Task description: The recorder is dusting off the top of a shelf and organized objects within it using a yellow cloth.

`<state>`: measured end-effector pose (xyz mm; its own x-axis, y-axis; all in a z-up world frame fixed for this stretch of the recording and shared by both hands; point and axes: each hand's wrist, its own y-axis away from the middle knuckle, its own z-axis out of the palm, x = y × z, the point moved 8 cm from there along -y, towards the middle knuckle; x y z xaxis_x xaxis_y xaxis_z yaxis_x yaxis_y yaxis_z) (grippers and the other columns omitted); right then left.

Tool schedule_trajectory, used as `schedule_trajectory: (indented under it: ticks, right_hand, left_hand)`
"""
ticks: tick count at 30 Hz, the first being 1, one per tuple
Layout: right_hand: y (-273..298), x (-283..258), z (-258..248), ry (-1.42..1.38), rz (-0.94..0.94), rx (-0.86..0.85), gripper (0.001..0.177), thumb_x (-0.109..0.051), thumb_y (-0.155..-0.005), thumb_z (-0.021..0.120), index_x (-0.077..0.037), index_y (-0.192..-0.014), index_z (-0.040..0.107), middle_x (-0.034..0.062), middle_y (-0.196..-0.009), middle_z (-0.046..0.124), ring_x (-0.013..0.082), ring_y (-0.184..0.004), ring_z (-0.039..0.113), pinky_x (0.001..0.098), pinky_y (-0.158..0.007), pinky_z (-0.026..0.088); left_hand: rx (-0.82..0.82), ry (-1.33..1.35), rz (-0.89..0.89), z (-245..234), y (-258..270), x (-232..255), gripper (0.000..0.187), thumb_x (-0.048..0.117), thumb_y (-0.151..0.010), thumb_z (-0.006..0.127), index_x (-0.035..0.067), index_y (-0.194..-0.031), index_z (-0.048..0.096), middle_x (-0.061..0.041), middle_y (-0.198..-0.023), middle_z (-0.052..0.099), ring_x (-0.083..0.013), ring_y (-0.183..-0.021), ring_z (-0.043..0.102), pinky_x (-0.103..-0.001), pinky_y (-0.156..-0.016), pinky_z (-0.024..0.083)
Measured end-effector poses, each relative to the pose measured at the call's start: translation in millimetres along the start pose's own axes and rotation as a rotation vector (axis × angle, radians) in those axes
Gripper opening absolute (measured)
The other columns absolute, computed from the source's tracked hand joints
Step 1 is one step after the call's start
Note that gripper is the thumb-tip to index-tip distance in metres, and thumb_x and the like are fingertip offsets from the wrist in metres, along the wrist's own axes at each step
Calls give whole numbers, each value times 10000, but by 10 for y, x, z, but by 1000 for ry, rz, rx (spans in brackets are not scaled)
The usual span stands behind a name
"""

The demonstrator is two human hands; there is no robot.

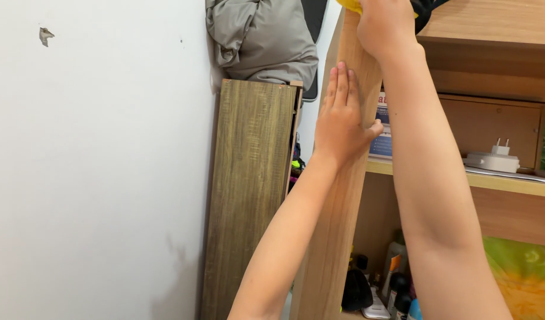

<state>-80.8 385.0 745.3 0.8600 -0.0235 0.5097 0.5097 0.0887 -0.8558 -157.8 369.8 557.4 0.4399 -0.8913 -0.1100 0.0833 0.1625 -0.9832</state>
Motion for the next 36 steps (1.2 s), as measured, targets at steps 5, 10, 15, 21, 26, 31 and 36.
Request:
schedule_trajectory:
  ticks: [5, 10, 15, 21, 26, 31, 36]
  right_hand:
    - [282, -380, -409, -72, -227, 49, 409, 65, -901, 564, -9, -1271, 722, 196, -1307, 696, 407, -1159, 631, 468, -999, 495]
    - [549, -101, -535, -66, -226, 113, 453, 43, -921, 566, -19, -1350, 699, 178, -1439, 645, 372, -1371, 577, 442, -1118, 464]
    - [265, 95, -510, 41, -20, 121, 505, 38, -864, 532, 7, -1351, 664, 224, -1451, 606, 378, -1358, 550, 451, -1084, 447]
    - [182, -289, -377, 102, -55, 127, 523, 9, -873, 531, -27, -1383, 642, 203, -1441, 617, 367, -1357, 558, 462, -1060, 438]
    - [435, -434, -559, -3, -205, 61, 482, -11, -882, 538, -64, -1342, 671, 158, -1428, 634, 309, -1361, 568, 431, -1095, 462]
    - [295, -174, -529, 40, -101, 28, 486, 3, -884, 525, -35, -1346, 672, 174, -1433, 629, 312, -1359, 567, 419, -1046, 482]
    - [198, -342, -402, 77, -78, 98, 456, -5, -903, 540, -13, -1339, 672, 188, -1434, 627, 341, -1349, 560, 450, -1030, 461]
  left_hand:
    - [-21, -19, -11, 11, -4, -23, 1108, 341, -647, 859, -136, -1503, 342, -309, -1640, 267, -420, -1557, 255, -431, -1262, 291]
    - [15, -33, 50, 21, -8, -18, 1129, 362, -644, 855, -155, -1509, 346, -325, -1624, 279, -427, -1551, 255, -426, -1262, 267]
    - [-11, -45, 39, -96, -55, 72, 1122, 352, -641, 865, -186, -1482, 352, -363, -1613, 277, -439, -1544, 245, -428, -1246, 257]
    - [-7, -81, 33, 7, -35, 7, 1103, 338, -631, 864, -185, -1469, 372, -364, -1606, 289, -441, -1538, 260, -421, -1243, 272]
    - [-9, -55, 39, -1, -40, 14, 1083, 333, -630, 861, -184, -1456, 388, -369, -1595, 298, -449, -1533, 263, -426, -1245, 267]
    - [-15, -76, 39, 18, -34, 7, 1086, 335, -656, 854, -196, -1471, 371, -368, -1596, 298, -450, -1528, 269, -432, -1240, 269]
    - [11, -89, 35, -64, -53, 78, 1069, 335, -665, 846, -168, -1483, 375, -345, -1625, 281, -430, -1547, 265, -422, -1252, 293]
